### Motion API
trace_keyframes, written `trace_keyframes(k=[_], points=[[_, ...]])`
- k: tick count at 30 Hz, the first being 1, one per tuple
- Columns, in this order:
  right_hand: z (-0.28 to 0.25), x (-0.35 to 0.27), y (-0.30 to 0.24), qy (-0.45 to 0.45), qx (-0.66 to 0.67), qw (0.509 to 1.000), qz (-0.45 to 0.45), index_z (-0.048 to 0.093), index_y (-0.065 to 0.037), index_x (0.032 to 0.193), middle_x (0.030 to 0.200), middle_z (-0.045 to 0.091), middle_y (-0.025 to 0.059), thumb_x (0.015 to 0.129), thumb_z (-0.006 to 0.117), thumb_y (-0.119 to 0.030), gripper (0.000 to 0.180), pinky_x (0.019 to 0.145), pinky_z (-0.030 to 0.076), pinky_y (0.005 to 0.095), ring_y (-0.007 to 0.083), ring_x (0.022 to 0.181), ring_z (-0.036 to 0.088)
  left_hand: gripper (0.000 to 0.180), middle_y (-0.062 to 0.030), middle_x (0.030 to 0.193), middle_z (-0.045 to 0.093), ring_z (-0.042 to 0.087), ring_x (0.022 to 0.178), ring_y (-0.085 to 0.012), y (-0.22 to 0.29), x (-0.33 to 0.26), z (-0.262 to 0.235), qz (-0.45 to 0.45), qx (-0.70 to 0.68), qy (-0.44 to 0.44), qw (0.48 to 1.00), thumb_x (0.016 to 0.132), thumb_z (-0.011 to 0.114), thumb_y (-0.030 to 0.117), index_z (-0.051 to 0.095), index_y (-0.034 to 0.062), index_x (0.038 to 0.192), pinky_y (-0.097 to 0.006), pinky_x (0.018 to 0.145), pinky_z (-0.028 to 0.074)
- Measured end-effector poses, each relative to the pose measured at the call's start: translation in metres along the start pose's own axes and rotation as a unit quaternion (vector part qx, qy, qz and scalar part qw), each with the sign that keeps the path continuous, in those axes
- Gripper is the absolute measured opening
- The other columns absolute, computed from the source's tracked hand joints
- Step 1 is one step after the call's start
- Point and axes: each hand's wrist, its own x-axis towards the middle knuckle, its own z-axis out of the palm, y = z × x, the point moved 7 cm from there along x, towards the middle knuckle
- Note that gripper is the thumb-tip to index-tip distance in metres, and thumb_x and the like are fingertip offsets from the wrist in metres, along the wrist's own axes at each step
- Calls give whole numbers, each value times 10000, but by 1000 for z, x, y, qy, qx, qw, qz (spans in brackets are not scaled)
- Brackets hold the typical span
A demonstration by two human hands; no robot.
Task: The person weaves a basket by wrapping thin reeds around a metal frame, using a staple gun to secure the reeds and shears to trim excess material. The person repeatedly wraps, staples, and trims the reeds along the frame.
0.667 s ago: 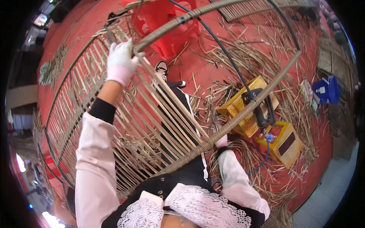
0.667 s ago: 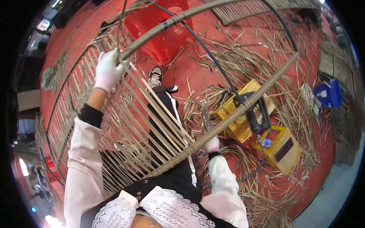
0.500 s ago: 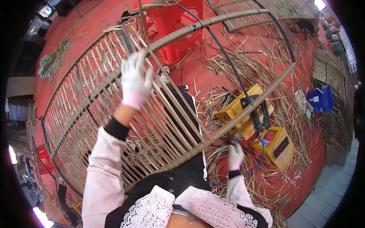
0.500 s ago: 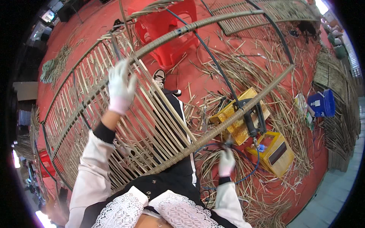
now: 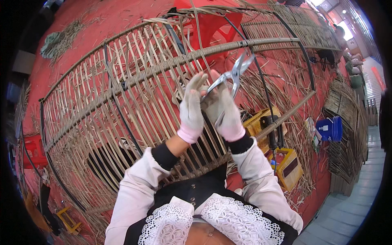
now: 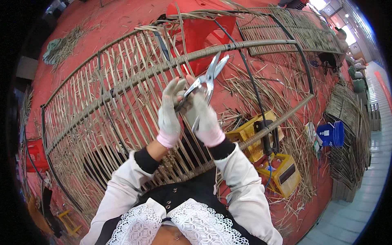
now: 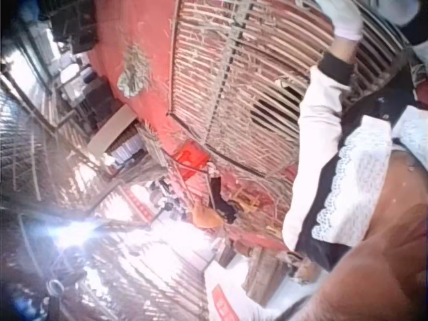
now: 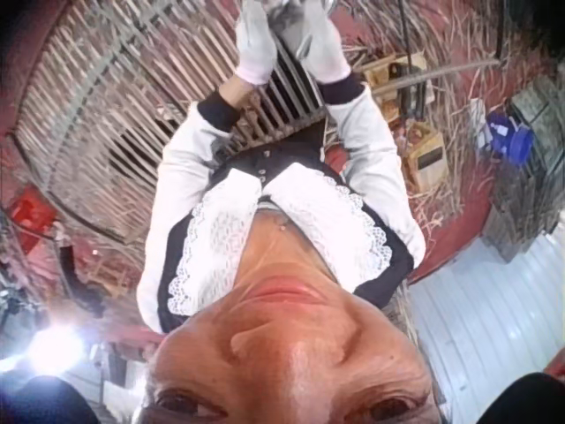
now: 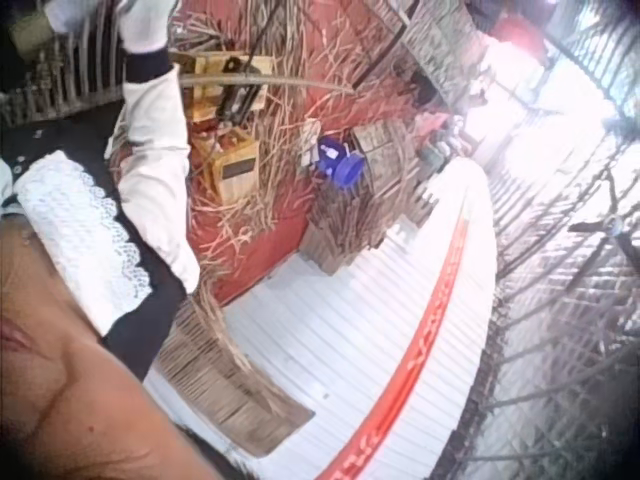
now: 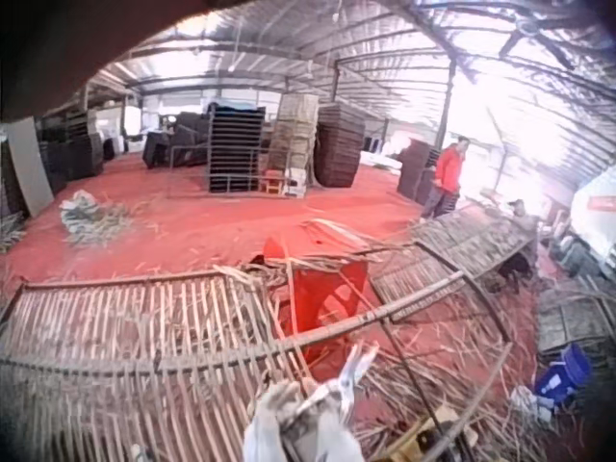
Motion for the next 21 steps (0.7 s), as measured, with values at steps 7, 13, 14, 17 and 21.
trace_keyframes(k=[7,13,14,17,21], points=[[-65,90,-123,-39,-806,575,-137,614,-121,1360,914,623,44,887,738,-363,545,716,517,357,203,767,622,391,-96,1039,703,575,1123,-285,2,174,-4,194,680,-69,704,964,545,420,765,112,1064,-445,1025,325],[-82,137,-146,-154,-913,325,-193,659,-246,1299,895,607,50,779,806,-400,562,715,522,401,252,812,635,301,-69,744,650,575,738,-126,-38,211,-18,32,410,-148,900,890,728,276,746,-24,914,-289,664,445],[-77,139,-144,-190,-899,315,-238,657,-258,1308,890,604,46,775,806,-407,573,693,518,396,252,783,625,358,-112,774,709,651,810,-250,-36,209,-19,57,418,-158,893,873,705,388,784,40,843,-381,849,475],[-81,154,-138,-229,-901,288,-232,667,-288,1298,859,582,39,770,810,-404,560,656,518,381,250,722,609,338,-91,760,669,601,831,-221,-31,204,-20,100,442,-171,875,897,693,363,763,36,849,-364,855,441],[-81,164,-138,-260,-890,295,-232,687,-278,1264,821,574,49,777,805,-400,516,640,520,381,257,691,613,337,-50,711,591,536,755,-150,-29,204,-15,112,446,-160,873,922,691,328,715,1,844,-329,741,441]])
